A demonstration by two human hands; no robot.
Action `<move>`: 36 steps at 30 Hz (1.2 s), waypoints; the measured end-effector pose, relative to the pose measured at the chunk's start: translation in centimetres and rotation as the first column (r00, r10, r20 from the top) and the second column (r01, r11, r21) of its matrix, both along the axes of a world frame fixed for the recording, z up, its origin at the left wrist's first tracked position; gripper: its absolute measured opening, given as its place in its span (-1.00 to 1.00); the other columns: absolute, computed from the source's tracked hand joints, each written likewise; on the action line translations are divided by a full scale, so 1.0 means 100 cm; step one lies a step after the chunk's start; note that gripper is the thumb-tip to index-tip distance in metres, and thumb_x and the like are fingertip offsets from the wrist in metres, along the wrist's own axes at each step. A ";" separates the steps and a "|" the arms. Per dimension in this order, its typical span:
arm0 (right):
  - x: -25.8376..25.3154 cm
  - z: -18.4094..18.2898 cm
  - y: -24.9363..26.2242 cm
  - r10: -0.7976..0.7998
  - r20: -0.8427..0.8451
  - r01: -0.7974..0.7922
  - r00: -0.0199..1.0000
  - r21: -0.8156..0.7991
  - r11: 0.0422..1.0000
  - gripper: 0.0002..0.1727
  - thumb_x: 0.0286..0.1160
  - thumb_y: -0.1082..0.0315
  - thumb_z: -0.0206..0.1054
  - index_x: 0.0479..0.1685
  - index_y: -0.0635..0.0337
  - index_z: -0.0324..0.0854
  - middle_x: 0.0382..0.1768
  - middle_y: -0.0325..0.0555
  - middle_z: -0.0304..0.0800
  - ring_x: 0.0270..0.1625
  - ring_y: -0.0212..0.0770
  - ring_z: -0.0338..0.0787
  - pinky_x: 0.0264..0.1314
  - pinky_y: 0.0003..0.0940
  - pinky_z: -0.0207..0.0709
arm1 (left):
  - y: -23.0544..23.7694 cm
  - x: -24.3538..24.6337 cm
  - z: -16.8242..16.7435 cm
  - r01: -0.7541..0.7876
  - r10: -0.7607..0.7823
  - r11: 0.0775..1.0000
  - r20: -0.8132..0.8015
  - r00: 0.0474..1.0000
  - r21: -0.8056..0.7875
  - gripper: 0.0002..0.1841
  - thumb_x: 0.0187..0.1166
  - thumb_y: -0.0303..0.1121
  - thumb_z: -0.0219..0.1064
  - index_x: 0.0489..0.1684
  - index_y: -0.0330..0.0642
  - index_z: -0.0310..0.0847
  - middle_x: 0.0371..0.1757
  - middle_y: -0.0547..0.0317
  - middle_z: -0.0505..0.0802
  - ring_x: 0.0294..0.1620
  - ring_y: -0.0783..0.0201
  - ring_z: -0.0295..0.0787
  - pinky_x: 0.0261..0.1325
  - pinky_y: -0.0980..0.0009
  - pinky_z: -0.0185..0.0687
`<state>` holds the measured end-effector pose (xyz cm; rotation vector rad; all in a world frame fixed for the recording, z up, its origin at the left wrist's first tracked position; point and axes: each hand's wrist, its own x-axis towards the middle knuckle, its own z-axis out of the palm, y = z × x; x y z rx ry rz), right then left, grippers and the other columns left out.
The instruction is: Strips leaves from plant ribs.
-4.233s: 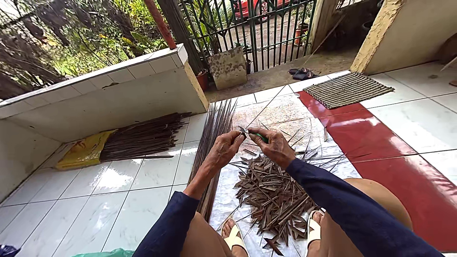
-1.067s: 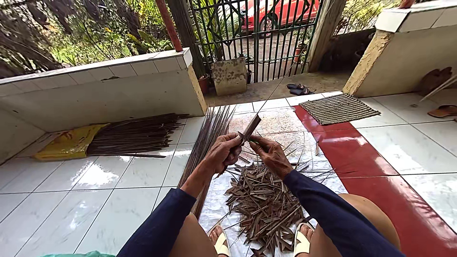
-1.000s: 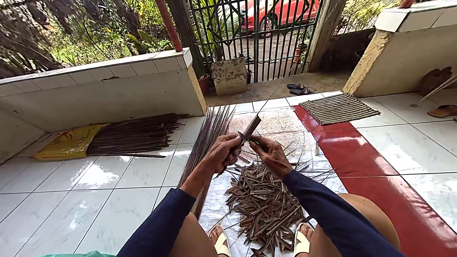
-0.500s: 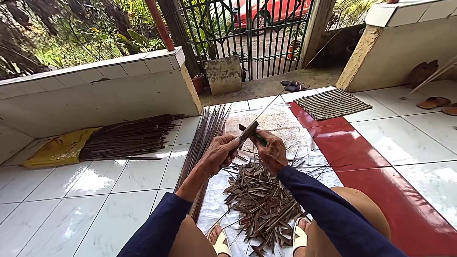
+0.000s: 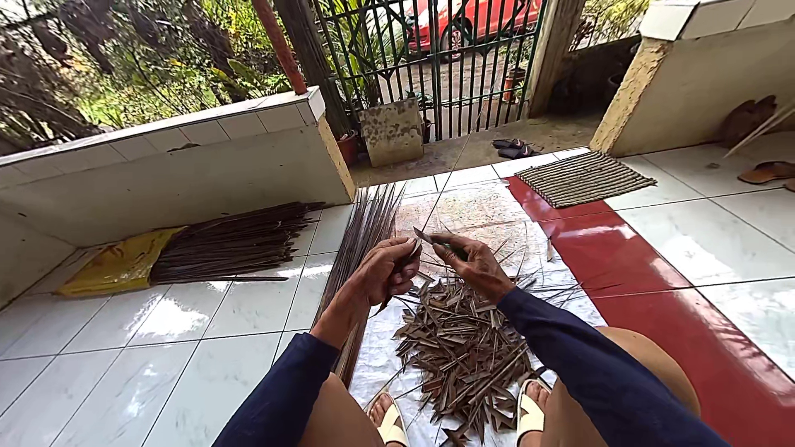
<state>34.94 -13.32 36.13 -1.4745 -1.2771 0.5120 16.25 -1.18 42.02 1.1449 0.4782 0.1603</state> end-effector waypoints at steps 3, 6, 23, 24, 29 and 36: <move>0.000 0.001 -0.001 -0.041 0.005 0.041 0.999 0.013 0.999 -0.65 0.70 0.01 0.33 0.35 -0.25 0.78 -0.05 -0.36 0.90 -0.23 -0.45 0.77 -0.05 -0.35 0.66 | 0.000 0.001 -0.002 0.063 -0.060 0.997 0.046 0.997 -0.050 -0.59 0.93 -0.16 -0.19 -0.21 -0.16 0.50 -0.62 0.30 0.47 -0.81 0.50 0.25 -0.80 0.65 0.14; -0.002 0.003 -0.001 -0.083 0.039 0.082 0.996 0.043 0.996 -0.66 0.70 0.00 0.33 0.36 -0.31 0.78 0.05 -0.42 0.90 -0.14 -0.47 0.79 0.03 -0.31 0.66 | 0.002 0.001 -0.003 0.102 -0.095 0.991 0.086 0.992 -0.084 -0.58 0.93 -0.16 -0.20 -0.21 -0.15 0.51 -0.62 0.31 0.47 -0.81 0.50 0.25 -0.80 0.65 0.14; 0.022 0.006 0.019 -0.312 -0.005 0.311 0.950 0.113 0.944 -0.65 0.73 -0.03 0.26 0.36 -0.31 0.77 -0.07 -0.33 0.92 -0.18 -0.35 0.81 -0.02 -0.11 0.68 | -0.002 -0.009 -0.004 0.129 -0.127 0.989 0.039 0.991 -0.072 -0.59 0.92 -0.18 -0.18 -0.24 -0.15 0.50 -0.61 0.29 0.47 -0.82 0.49 0.24 -0.83 0.64 0.13; 0.029 0.007 0.020 -0.364 -0.034 0.365 0.931 0.116 0.924 -0.64 0.74 -0.03 0.25 0.36 -0.28 0.77 -0.15 -0.27 0.90 -0.27 -0.30 0.78 -0.11 -0.10 0.66 | -0.002 -0.009 -0.005 0.141 -0.139 0.988 0.030 0.990 -0.069 -0.59 0.92 -0.18 -0.18 -0.25 -0.15 0.50 -0.62 0.29 0.47 -0.83 0.50 0.24 -0.84 0.64 0.13; 0.043 0.015 0.013 -0.366 -0.096 0.376 0.926 0.128 0.918 -0.63 0.76 0.00 0.25 0.38 -0.19 0.76 -0.38 -0.20 0.77 -0.47 -0.28 0.60 -0.33 -0.21 0.52 | -0.006 -0.007 -0.006 -0.033 0.037 0.995 -0.043 0.998 0.089 -0.63 0.92 -0.17 -0.09 -0.16 -0.19 0.53 -0.59 0.22 0.53 -0.80 0.46 0.30 -0.81 0.61 0.19; -0.003 0.007 0.002 -0.121 0.108 0.125 0.987 -0.031 0.992 -0.66 0.72 -0.02 0.29 0.33 -0.29 0.79 -0.26 -0.31 0.85 -0.40 -0.33 0.70 -0.25 -0.13 0.64 | -0.009 0.004 -0.011 -0.130 0.196 0.905 -0.128 0.972 0.404 -0.66 0.90 -0.13 0.04 -0.02 -0.25 0.57 -0.57 0.09 0.66 -0.80 0.38 0.43 -0.79 0.57 0.32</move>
